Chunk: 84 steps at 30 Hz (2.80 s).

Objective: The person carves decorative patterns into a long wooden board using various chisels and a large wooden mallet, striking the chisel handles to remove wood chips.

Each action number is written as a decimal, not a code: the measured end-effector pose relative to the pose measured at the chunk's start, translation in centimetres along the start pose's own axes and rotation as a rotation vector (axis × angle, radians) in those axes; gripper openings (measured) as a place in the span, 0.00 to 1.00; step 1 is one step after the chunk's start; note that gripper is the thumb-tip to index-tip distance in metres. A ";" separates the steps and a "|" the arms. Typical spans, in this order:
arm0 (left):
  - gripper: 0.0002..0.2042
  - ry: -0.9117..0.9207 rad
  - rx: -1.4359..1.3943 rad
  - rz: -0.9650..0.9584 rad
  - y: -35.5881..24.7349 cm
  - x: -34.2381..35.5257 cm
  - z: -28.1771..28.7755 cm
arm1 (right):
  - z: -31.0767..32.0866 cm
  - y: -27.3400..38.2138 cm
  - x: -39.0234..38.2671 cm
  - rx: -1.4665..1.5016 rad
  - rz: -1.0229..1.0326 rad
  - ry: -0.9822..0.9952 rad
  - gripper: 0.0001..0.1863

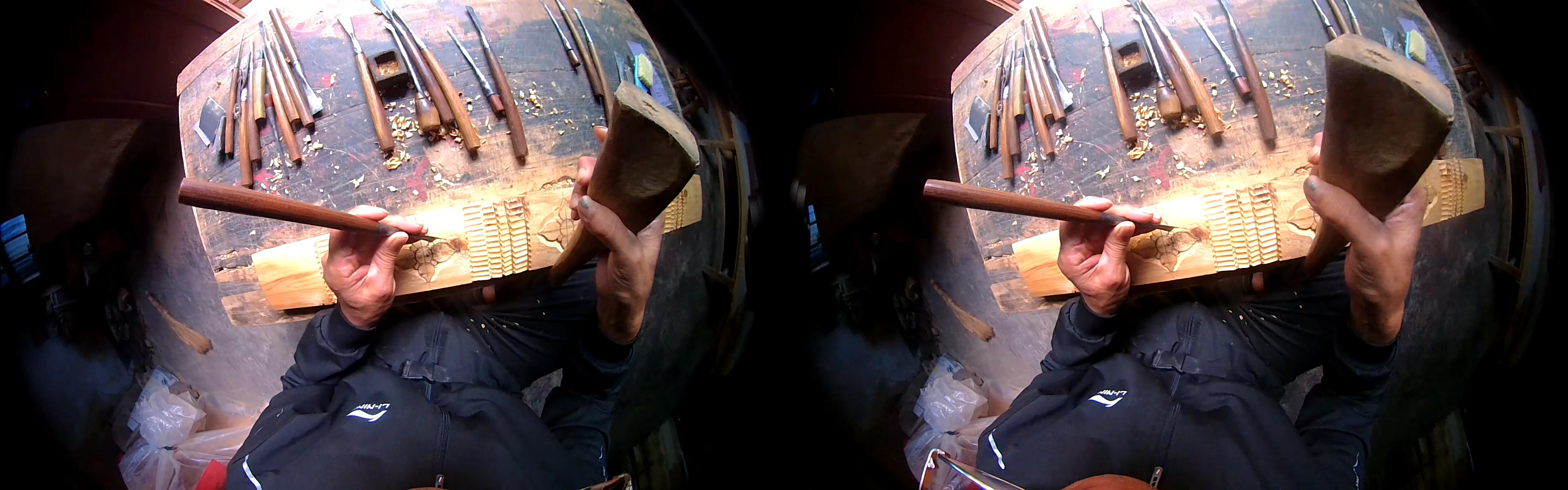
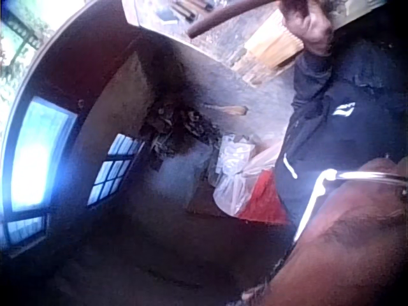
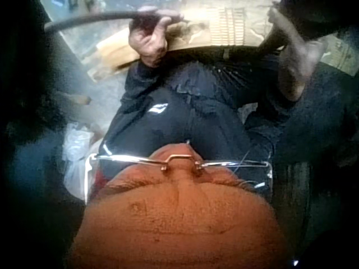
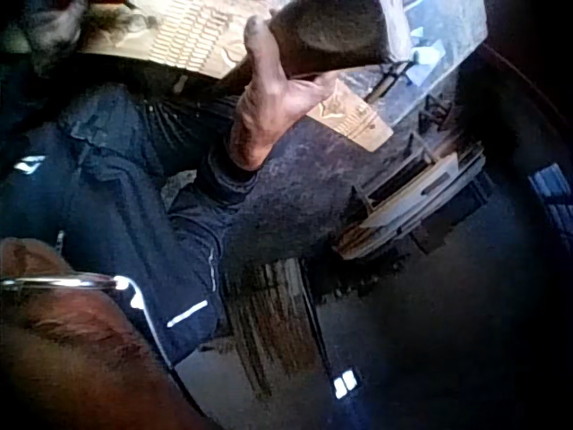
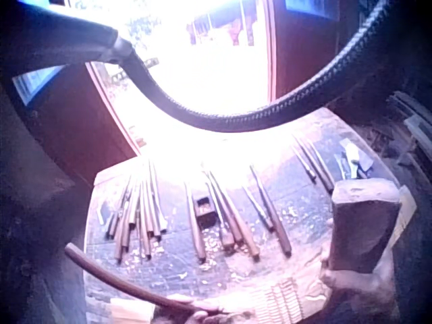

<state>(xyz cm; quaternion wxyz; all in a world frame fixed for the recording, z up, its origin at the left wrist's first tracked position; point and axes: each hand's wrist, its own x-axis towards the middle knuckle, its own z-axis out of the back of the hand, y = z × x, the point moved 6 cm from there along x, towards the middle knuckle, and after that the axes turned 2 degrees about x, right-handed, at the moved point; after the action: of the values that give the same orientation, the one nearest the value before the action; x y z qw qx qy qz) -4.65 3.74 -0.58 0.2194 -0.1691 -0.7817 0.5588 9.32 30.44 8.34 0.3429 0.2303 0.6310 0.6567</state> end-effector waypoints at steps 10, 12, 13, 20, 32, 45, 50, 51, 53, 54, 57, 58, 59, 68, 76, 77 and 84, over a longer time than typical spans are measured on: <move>0.19 0.055 0.002 0.013 0.4 -0.1 -0.1 | -0.2 0.2 -0.1 -0.012 -0.001 0.014 0.44; 0.20 0.063 -0.009 0.003 0.4 -0.1 -0.2 | -0.2 0.1 -0.1 -0.016 0.004 0.018 0.44; 0.19 0.059 0.027 0.002 0.4 -0.1 -0.2 | -0.1 0.0 -0.1 -0.018 0.005 0.018 0.45; 0.20 0.112 0.004 -0.008 0.6 0.0 -0.3 | 0.0 0.0 -0.1 -0.030 0.001 0.035 0.45; 0.10 0.165 0.334 -0.178 -0.1 0.1 -1.1 | -0.3 0.6 -0.4 -0.079 0.024 0.100 0.39; 0.06 0.209 0.717 -0.361 -2.0 0.2 -2.8 | -6.8 15.5 -2.5 -0.506 1.157 0.134 0.23; 0.10 0.212 0.686 -0.462 -2.6 0.7 -3.7 | -10.0 18.5 -3.7 -0.685 1.426 0.069 0.21; 0.10 0.219 0.702 -0.478 -2.4 0.6 -3.7 | -10.4 19.1 -3.9 -0.706 1.460 0.054 0.21; 0.10 0.222 0.732 -0.492 -2.1 0.1 -3.2 | -11.5 19.3 -4.3 -0.731 1.516 0.031 0.20; 0.09 0.220 0.740 -0.494 -2.1 0.0 -2.9 | -11.8 19.4 -4.5 -0.730 1.546 0.017 0.19; 0.08 0.222 0.737 -0.524 -2.2 0.2 -3.5 | -11.7 19.2 -5.5 -0.742 1.613 -0.024 0.18; 0.08 0.244 0.790 -0.553 -2.2 -0.1 -3.5 | -11.8 19.2 -6.0 -0.811 1.586 -0.012 0.18; 0.08 0.264 0.844 -0.581 -2.2 -0.2 -3.6 | -12.0 19.1 -6.5 -0.996 1.525 -0.010 0.25; 0.17 0.292 0.138 -0.190 -6.9 3.5 -5.2 | -11.4 18.4 -6.6 -1.072 1.510 0.009 0.31; 0.20 0.313 -0.286 0.099 -6.3 5.6 -7.8 | -11.0 19.6 -4.8 -0.918 1.413 0.084 0.31; 0.20 0.294 -0.322 0.124 -6.2 5.6 -7.8 | -10.6 20.1 -4.3 -0.824 1.410 0.080 0.32; 0.17 0.289 -0.370 0.142 -5.9 5.6 -8.2 | -9.5 19.6 -2.2 -0.759 1.489 0.185 0.27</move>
<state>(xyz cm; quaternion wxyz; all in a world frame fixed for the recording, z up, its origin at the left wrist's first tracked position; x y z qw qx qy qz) -5.17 11.28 8.15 0.2542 -0.3393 -0.8174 0.3901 0.65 23.01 27.07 -0.1789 0.4006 0.0760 0.8954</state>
